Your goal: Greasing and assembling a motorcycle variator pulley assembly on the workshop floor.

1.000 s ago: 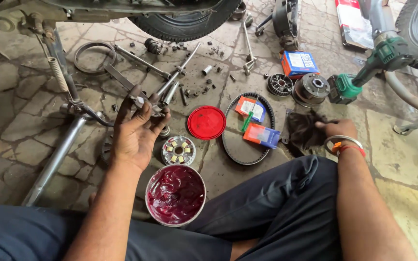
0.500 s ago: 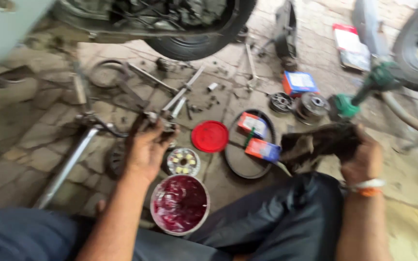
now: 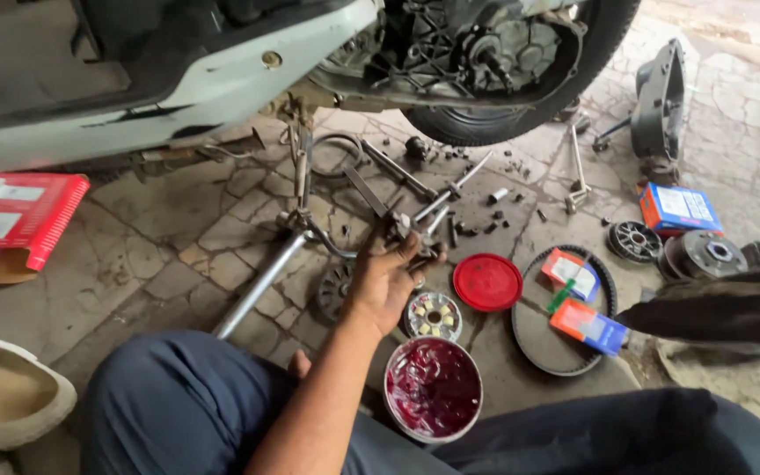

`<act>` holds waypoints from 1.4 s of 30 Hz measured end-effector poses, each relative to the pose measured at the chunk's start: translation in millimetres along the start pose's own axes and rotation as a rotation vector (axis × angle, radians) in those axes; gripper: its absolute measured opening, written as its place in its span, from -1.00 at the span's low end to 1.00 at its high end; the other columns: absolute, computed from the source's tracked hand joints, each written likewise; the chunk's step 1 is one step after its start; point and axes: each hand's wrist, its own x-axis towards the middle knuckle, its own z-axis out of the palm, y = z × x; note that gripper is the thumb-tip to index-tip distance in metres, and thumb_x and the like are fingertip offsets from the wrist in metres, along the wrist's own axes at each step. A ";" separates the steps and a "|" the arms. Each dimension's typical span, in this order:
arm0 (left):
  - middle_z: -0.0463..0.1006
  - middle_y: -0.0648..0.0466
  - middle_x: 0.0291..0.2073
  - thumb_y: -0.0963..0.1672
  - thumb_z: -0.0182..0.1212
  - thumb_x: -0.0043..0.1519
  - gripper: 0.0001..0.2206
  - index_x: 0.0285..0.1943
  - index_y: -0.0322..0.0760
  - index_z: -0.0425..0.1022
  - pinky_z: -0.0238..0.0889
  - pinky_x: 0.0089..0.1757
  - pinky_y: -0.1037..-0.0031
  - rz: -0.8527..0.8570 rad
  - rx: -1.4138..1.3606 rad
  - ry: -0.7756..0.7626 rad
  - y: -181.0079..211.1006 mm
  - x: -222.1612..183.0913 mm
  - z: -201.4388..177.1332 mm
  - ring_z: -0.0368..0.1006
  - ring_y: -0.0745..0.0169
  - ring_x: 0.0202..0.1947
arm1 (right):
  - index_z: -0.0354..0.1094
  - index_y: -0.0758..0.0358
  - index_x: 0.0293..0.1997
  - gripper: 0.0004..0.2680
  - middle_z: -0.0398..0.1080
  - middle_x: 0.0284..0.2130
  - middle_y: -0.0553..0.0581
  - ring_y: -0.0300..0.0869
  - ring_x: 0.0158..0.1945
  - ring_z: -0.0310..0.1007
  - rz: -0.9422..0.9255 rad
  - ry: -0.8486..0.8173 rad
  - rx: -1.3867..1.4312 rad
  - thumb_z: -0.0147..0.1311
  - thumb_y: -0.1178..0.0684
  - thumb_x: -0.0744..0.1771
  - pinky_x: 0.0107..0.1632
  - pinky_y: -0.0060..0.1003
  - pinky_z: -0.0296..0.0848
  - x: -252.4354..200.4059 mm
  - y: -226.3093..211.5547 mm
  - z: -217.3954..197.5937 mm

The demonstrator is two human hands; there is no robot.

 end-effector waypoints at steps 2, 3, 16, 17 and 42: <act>0.58 0.10 -0.21 -0.27 0.33 0.20 -0.76 0.00 -0.23 0.46 0.51 0.02 0.06 0.006 -0.070 -0.079 0.1 1.3 1.7 0.56 0.07 -0.09 | 0.27 0.37 0.27 -0.79 0.34 0.19 0.24 -0.06 0.23 0.36 0.054 0.001 0.127 -0.11 0.13 0.49 0.38 -0.17 0.38 -2.8 21.1 0.6; 0.56 0.10 -0.18 -0.29 0.34 0.27 -0.76 0.05 -0.25 0.45 0.51 0.08 0.01 0.020 -0.133 -0.159 -1.3 5.5 4.9 0.52 0.12 -0.07 | 0.26 0.37 0.28 -0.78 0.33 0.19 0.25 -0.05 0.23 0.35 0.078 -0.004 0.185 -0.10 0.13 0.48 0.38 -0.17 0.37 -2.5 27.8 5.5; 0.54 -0.06 0.08 -0.21 0.38 0.21 -0.55 0.28 -0.32 0.35 0.48 0.06 0.11 -0.040 0.005 -0.200 4.8 -2.8 26.2 0.54 -0.18 0.06 | 0.27 0.36 0.32 -0.69 0.32 0.25 0.21 -0.08 0.29 0.32 0.398 -0.129 0.860 0.00 0.07 0.42 0.37 -0.16 0.35 -36.3 283.7 97.0; 0.54 -0.06 0.11 -0.20 0.38 0.18 -0.51 0.31 -0.27 0.35 0.48 0.04 0.14 -0.039 0.025 -0.195 5.2 -3.6 29.6 0.54 -0.14 0.04 | 0.26 0.41 0.35 -0.68 0.31 0.29 0.26 -0.03 0.33 0.30 0.197 -0.112 0.596 -0.05 0.07 0.44 0.39 -0.09 0.28 -37.9 300.3 109.5; 0.41 -0.06 0.44 -0.15 0.66 -0.13 -0.07 0.52 -0.29 0.31 0.18 0.39 0.26 0.062 0.598 -0.514 -0.8 -27.8 84.9 0.34 0.14 0.40 | 0.10 0.12 0.39 -0.57 0.41 0.12 0.17 -0.13 0.08 0.50 -0.022 0.044 -0.670 -0.05 -0.13 0.35 0.10 -0.16 0.49 -47.0 455.7 239.5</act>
